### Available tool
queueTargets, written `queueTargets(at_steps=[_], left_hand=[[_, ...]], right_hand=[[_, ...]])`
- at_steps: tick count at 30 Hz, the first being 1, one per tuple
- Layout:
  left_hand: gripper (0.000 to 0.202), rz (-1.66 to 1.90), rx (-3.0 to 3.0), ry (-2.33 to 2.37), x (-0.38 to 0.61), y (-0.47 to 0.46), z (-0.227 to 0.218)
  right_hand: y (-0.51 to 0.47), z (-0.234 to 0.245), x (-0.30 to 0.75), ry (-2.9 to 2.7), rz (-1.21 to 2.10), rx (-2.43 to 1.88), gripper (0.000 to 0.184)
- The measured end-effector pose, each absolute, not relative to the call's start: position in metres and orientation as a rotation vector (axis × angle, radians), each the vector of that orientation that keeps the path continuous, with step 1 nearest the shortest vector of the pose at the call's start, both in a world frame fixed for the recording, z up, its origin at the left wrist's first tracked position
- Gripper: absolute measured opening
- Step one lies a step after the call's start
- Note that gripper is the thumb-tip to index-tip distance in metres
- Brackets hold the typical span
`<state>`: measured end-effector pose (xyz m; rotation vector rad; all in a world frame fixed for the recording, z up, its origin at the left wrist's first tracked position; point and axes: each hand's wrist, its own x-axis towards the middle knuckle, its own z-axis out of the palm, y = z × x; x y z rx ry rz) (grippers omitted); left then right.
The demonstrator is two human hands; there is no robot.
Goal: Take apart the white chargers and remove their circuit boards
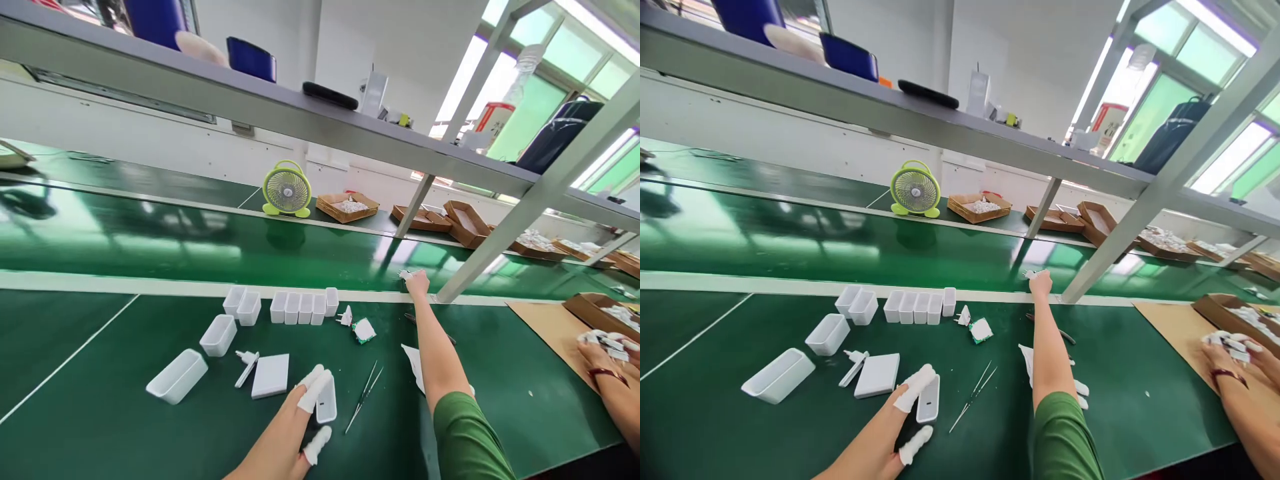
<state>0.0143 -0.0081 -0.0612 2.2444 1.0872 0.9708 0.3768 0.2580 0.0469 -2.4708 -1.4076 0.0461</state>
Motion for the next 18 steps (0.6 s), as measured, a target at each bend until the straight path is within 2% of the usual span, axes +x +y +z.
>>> queueTargets(at_steps=[5, 9, 13, 16, 18], left_hand=[[0.094, 0.82, 2.208, 1.093, 0.008, 0.001, -0.055], [0.094, 0.811, 2.185, 1.103, 0.009, 0.006, -0.07], [0.087, 0.908, 2.174, 1.101, 0.008, 0.001, -0.074], [0.076, 1.078, 2.196, 1.119, -0.001, -0.008, -0.054], [0.067, 1.236, 2.184, 1.122, -0.006, -0.016, -0.031]], right_hand=[[0.246, 0.088, 0.387, -1.557, 0.1, -2.413, 0.035], [0.229, 0.102, 0.37, -1.789, 0.345, -2.355, 0.031], [0.208, 0.096, 0.328, -1.893, 0.533, -2.152, 0.028], [0.172, 0.096, 0.295, -1.86, 0.589, -1.887, 0.029], [0.133, 0.094, 0.272, -1.83, 0.673, -1.696, 0.038]])
